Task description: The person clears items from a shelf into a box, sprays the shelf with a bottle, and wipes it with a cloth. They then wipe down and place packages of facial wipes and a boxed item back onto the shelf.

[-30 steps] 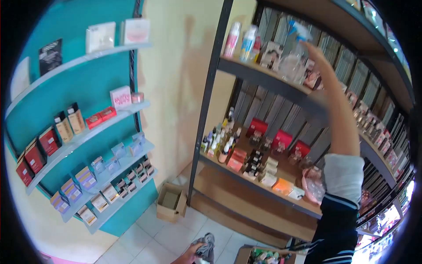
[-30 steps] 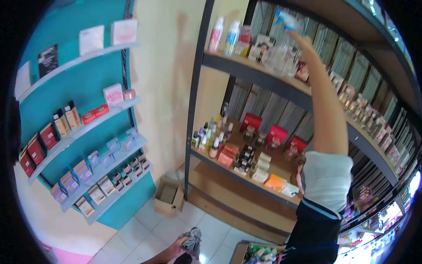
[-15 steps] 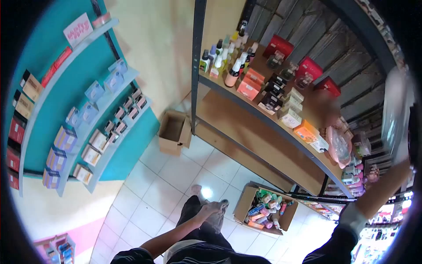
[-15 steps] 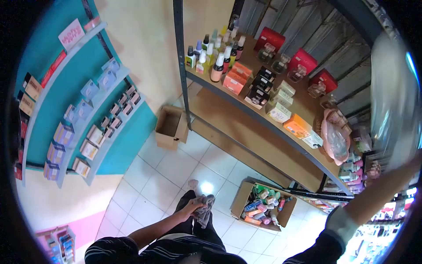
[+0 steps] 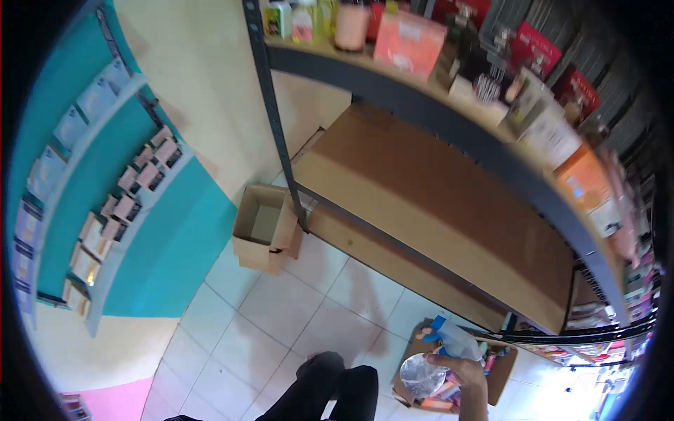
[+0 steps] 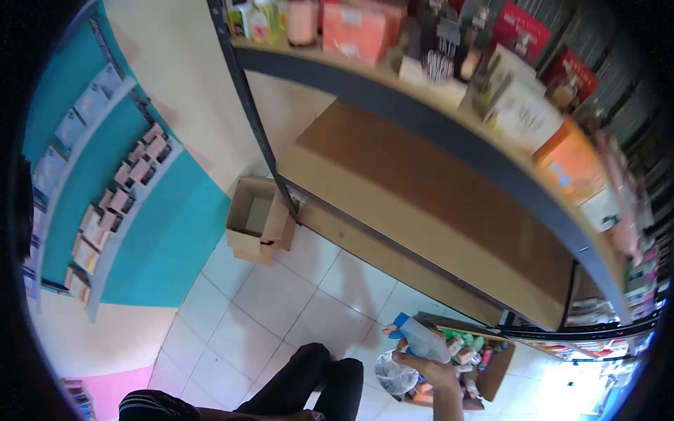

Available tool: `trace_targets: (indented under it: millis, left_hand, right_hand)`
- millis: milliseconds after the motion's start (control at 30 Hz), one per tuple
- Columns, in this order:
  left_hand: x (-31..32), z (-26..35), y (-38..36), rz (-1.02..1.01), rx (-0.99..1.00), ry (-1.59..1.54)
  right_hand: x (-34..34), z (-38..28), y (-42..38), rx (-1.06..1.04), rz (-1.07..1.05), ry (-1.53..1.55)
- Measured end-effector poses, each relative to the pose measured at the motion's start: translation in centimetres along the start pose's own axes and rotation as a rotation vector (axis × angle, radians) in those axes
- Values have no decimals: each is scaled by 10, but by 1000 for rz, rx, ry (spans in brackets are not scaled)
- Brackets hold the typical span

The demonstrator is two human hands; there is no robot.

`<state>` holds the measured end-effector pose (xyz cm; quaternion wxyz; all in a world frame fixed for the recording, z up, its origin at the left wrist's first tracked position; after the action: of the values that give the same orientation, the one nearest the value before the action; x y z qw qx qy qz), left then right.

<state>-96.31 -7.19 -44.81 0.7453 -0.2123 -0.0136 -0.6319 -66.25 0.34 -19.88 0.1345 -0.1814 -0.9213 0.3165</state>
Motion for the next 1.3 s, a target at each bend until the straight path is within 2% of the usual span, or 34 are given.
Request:
trace_targets:
  millis: [100,133,200,233,300,333,400,433,467,500,567,600,633,667,700,733,767,800,867,900,967,1000,1067,1200,1267,1300]
  left_hand:
    - [-28,-63,47,-82,93,48]
    - [-35,-83,61,-112,131,59]
    - [-46,-120,90,-180,233,85]
    - [-51,-135,103,-210,290,97]
    - [-60,-158,126,-246,381,104]
    - [-65,-155,137,-236,392,97]
    - [-79,-134,165,-115,250,63]
    - [-88,-111,174,-26,132,96]
    - [-84,-100,174,54,2,100]
    - [-79,-121,180,58,11,90]
    - [-109,-148,231,44,67,270]
    - [-109,-129,224,65,172,210]
    - [-125,-177,253,149,137,279]
    - [-117,-103,232,-9,-8,245]
    - [-121,-118,248,13,36,208]
    - [-136,-169,279,-47,74,245]
    - [-136,-157,276,-84,117,168]
    - [-135,-174,285,45,46,211]
    - [-134,-179,286,-15,261,203]
    - [-136,-186,288,-11,242,195]
    - [-141,-198,294,-145,442,457]
    - [-140,-201,294,-150,424,449]
    - [-141,-179,288,-119,63,302]
    - [-137,-144,277,-47,48,339]
    - [-141,-150,276,-40,30,331]
    - [-141,-151,276,-46,185,397]
  right_hand:
    - [-27,40,54,-200,54,-398]
    - [-33,48,69,-220,67,-397]
    - [-56,60,80,-405,292,-687]
    - [-65,67,84,-424,318,-691]
    - [-75,91,95,-533,302,-349]
    - [-73,109,101,-531,303,-348]
    - [-68,132,110,-567,319,-136]
    - [-58,133,121,-568,309,-125]
    - [-51,144,127,-472,276,-37]
    - [-46,146,134,-403,241,37]
    - [-28,114,158,-498,120,44]
    - [-21,98,170,-538,57,34]
    - [-7,82,175,-564,24,37]
    - [-1,69,189,-539,2,-24]
    - [1,62,204,-502,-30,-43]
    - [6,44,222,-489,-75,-66]
    - [11,29,231,-497,-99,-74]
    - [13,21,236,-479,-108,-114]
    - [10,12,246,-445,-123,-140]
    - [6,12,250,-434,-99,-169]
    - [-4,14,252,-407,-75,-188]
    - [-11,15,248,-382,-93,-115]
    - [-23,18,242,-351,-102,-21]
    - [-48,24,229,-405,-47,148]
    - [-60,30,228,-559,12,66]
    - [-64,33,226,-623,113,46]
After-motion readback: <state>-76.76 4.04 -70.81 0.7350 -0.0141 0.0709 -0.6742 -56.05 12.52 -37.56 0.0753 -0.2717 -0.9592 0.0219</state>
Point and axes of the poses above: each hand's wrist, its own y-axis towards the middle knuckle, its own x-axis out of the palm, z = x × y, the point moved 2 cm from there along y, towards the middle knuckle, and after that the axes turned 14 degrees about x, right-handed, at the moved point
